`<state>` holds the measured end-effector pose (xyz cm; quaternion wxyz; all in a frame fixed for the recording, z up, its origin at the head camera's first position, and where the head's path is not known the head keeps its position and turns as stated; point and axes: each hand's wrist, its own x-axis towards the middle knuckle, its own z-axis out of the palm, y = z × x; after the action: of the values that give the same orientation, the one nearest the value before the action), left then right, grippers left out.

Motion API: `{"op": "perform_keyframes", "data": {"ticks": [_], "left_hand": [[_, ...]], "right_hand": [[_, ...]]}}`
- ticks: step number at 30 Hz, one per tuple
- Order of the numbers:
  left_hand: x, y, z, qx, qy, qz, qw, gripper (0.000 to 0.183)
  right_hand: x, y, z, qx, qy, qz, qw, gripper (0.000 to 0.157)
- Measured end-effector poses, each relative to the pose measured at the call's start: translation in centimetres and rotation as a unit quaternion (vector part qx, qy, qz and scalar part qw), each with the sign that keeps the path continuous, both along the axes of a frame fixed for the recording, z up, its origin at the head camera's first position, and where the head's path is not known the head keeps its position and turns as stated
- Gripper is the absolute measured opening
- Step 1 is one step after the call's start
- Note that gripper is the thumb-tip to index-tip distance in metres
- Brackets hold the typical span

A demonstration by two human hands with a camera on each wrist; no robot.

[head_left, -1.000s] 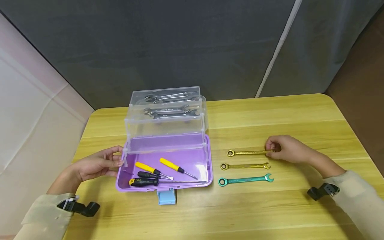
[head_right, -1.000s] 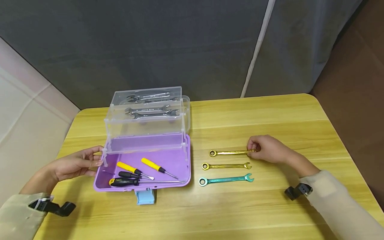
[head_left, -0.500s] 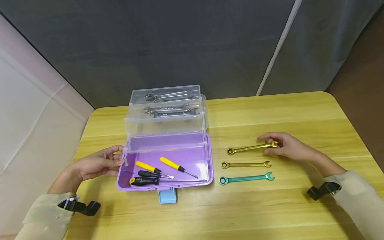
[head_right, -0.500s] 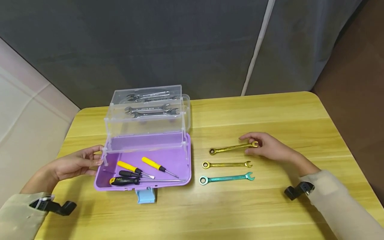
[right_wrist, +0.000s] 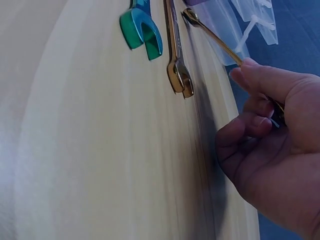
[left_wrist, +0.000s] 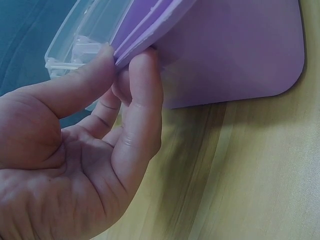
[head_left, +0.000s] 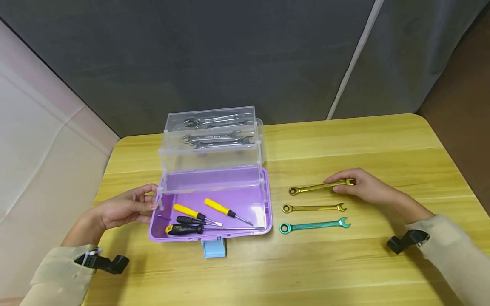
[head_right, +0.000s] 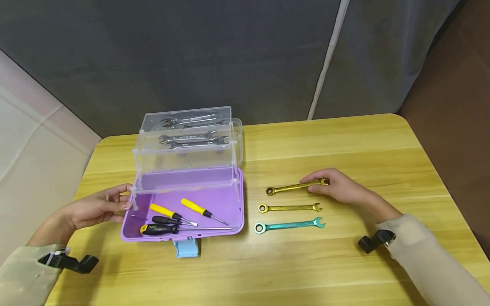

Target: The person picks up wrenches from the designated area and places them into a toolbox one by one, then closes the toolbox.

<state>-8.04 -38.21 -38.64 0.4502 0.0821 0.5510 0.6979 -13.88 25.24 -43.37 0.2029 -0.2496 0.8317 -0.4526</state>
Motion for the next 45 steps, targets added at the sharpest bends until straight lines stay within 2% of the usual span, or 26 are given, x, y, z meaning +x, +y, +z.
{"op": "perform_keyframes", "data": {"ticks": [9,19,30,37,45], "left_hand": [[0.0,0.0,-0.1,-0.001,-0.003,0.002,1.0,0.03],[0.2,0.0,-0.2,0.006,-0.004,0.001,1.0,0.03],[0.2,0.0,-0.1,0.006,-0.009,0.004,0.9999,0.03],[0.1,0.0,-0.1,0.009,-0.012,0.005,0.9999,0.03],[0.1,-0.1,-0.2,0.012,-0.007,0.0,0.9999,0.031]], "right_hand": [[0.2,0.0,-0.4,-0.028,-0.007,-0.003,1.0,0.024],[0.5,-0.1,-0.5,-0.03,-0.008,-0.013,0.999,0.024],[0.4,-0.6,0.9,-0.034,-0.036,-0.038,0.998,0.026],[0.3,-0.9,1.9,-0.061,-0.053,-0.047,0.996,0.028],[0.3,-1.6,2.8,-0.082,-0.044,-0.049,0.995,0.028]]}}
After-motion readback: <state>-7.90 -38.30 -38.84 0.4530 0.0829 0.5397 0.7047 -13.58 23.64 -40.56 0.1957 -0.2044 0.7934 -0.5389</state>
